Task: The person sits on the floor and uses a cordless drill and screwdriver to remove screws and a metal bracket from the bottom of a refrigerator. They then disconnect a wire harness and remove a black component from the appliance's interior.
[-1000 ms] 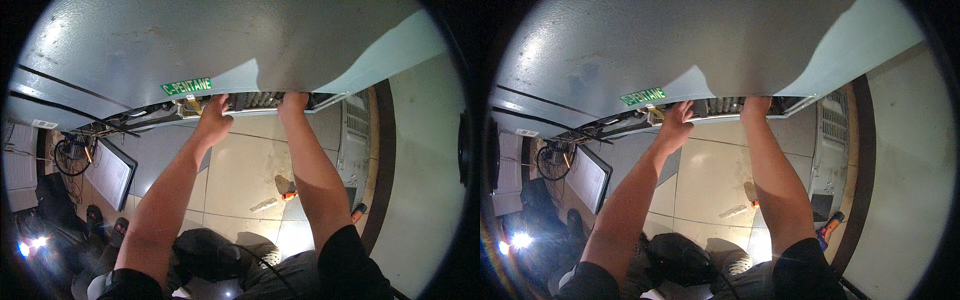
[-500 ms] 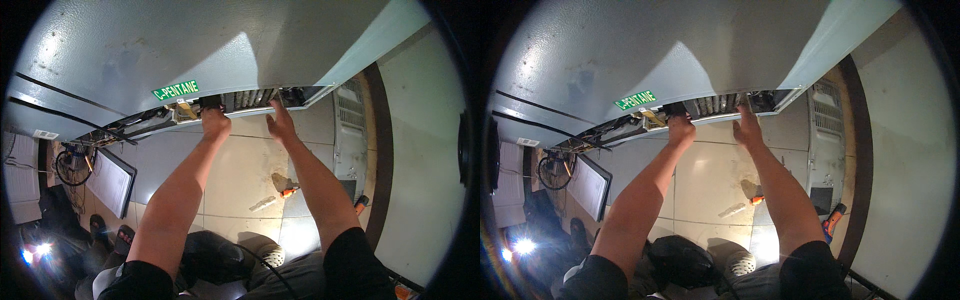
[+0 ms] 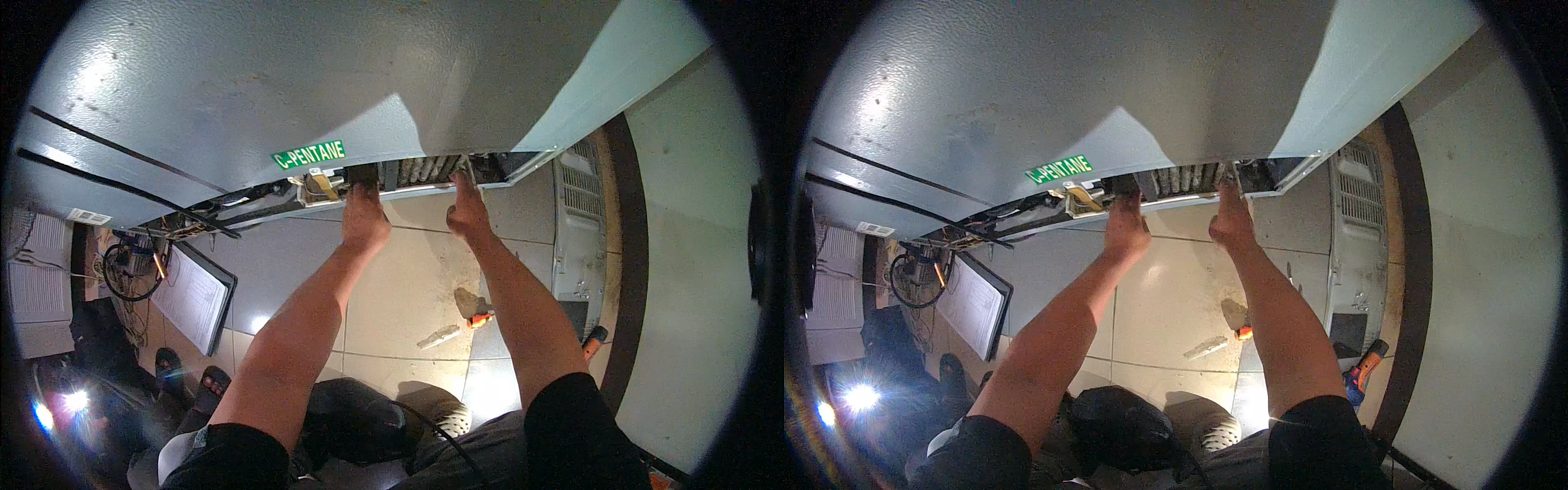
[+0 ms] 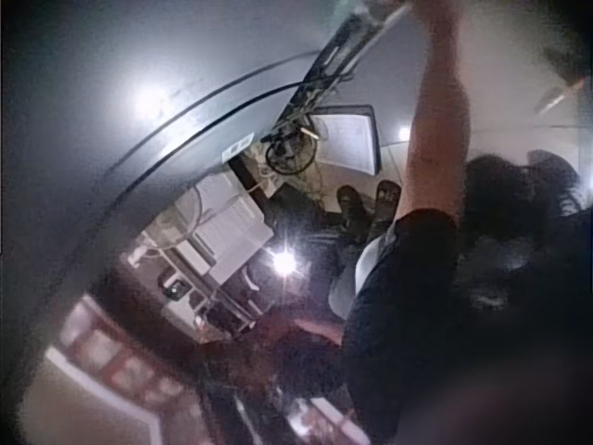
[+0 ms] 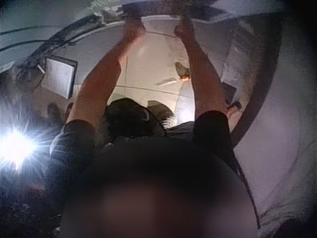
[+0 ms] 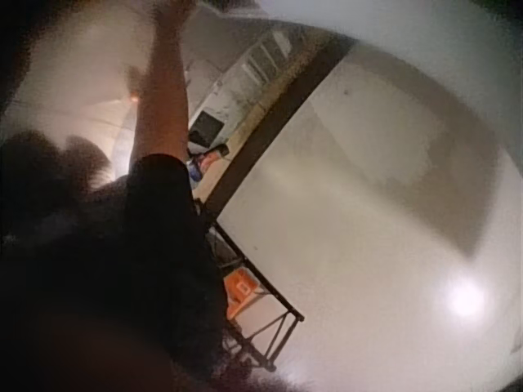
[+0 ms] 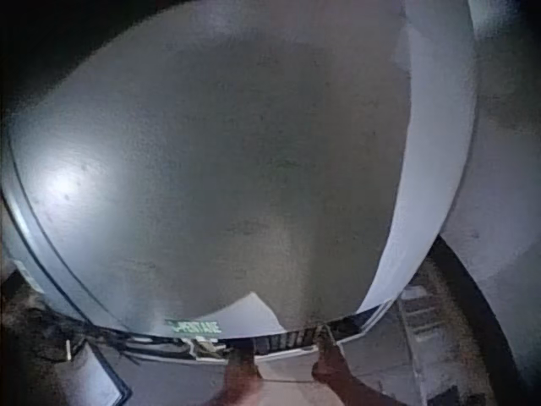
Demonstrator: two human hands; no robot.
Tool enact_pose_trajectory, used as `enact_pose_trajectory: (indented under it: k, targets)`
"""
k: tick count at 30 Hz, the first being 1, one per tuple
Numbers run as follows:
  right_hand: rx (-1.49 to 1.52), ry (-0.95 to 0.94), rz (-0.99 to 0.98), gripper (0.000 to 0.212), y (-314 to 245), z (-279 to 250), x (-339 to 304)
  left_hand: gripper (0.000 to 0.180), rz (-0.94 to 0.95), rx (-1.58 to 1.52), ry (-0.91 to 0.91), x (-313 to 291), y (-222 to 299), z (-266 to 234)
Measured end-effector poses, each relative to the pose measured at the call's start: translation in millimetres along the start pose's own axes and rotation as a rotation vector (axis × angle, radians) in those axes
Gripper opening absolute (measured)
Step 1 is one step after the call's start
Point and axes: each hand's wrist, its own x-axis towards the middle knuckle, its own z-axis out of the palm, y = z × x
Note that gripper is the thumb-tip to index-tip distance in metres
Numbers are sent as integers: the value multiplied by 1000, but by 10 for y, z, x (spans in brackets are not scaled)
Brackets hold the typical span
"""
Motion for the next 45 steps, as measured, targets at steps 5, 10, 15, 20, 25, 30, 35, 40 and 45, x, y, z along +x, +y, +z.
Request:
enact_pose_trajectory:
  k: [5,10,15,20,25,30,35,40,45]
  targets:
    - [-188,32,-23,80,-198,-32,-208,69,122,21,2,-385,-79,-123]
    - [-298,-51,-218,51,-366,-186,-486,77,-34,141,-269,-962,-352,-177]
    - [-413,-242,-593,21,-478,-311,-881,62,173,184,-305,-1103,-769,-534]
    - [-536,-483,-448,30,-517,-267,-1196,45,121,-134,125,-577,-577,-981]
    - [-559,-530,-284,32,-394,-449,-1305,24,-228,-560,599,-146,-25,-979]
    - [-474,-554,-134,29,110,-836,-1656,24,-247,-496,474,-17,-170,-960]
    - [-748,-649,-302,60,426,-693,-2224,40,64,-161,37,-112,-444,-1363]
    - [-738,-562,-376,42,307,-402,-2480,44,122,-230,-134,-425,-592,-1410]
    - [-581,-671,-239,27,-209,-703,-2107,41,2,-407,-543,-545,-647,-1258]
